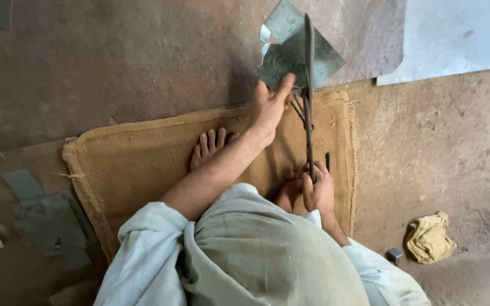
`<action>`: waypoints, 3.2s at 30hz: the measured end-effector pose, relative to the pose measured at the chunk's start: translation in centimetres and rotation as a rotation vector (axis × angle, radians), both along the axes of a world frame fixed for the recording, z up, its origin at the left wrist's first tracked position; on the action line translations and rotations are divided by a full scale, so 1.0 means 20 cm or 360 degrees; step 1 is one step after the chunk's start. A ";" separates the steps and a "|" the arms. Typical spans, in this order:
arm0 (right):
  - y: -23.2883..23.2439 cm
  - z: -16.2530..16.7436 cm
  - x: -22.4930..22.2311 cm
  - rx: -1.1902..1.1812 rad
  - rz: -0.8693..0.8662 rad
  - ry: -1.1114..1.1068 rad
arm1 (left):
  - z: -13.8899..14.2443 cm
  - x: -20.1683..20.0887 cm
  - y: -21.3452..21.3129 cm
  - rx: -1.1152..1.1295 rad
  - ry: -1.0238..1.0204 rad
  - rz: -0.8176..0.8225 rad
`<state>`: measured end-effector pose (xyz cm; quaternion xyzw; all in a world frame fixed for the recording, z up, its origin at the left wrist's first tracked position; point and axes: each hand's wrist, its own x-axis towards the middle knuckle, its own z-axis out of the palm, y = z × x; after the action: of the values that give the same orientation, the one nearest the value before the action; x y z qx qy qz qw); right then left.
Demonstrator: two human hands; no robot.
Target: The person sits on a mat on the floor and cuts pieces of galvanized sheet metal with large hand shears, trimming curved and irregular shapes from square blanks. Cut pieces and scrap offcuts accumulate on the floor and in a tray beside them as they work through the blanks one at a time.
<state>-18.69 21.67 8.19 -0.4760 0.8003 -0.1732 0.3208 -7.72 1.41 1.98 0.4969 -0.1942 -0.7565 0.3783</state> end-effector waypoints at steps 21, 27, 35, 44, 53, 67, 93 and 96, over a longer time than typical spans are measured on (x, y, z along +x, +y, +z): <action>0.00 0.06 0.03 0.0011 -0.0160 0.0121 | 0.12 0.23 -0.69 -0.0978 -0.0522 -0.1038; -0.02 0.05 0.02 -0.0084 0.0022 0.0075 | 0.03 0.32 -0.81 -0.0934 -0.0288 -0.1449; -0.02 0.12 0.03 -0.0088 -0.0022 -0.0236 | 0.07 0.23 -0.73 -0.0752 -0.0156 -0.1121; -0.07 0.26 0.09 0.0263 -0.0321 -0.0488 | 0.14 0.17 -0.73 -0.0707 -0.0217 -0.1128; -0.05 0.09 0.06 0.0066 -0.0043 0.0258 | 0.04 0.18 -0.74 -0.0871 -0.0390 -0.1215; -0.06 0.18 0.07 -0.0006 -0.0133 -0.0159 | -0.06 0.21 -0.67 -0.1019 -0.0228 -0.1278; -0.12 0.28 0.13 0.0205 -0.0317 -0.0180 | -0.35 0.03 0.01 0.0403 0.1045 0.0011; -0.11 0.24 0.11 0.0250 -0.0284 -0.0150 | -0.33 0.03 0.04 0.0498 0.1044 0.0043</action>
<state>-16.57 19.47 13.05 -0.3676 0.8347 -0.1600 0.3776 -7.18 2.15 -4.66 0.2821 0.0623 -0.8912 0.3498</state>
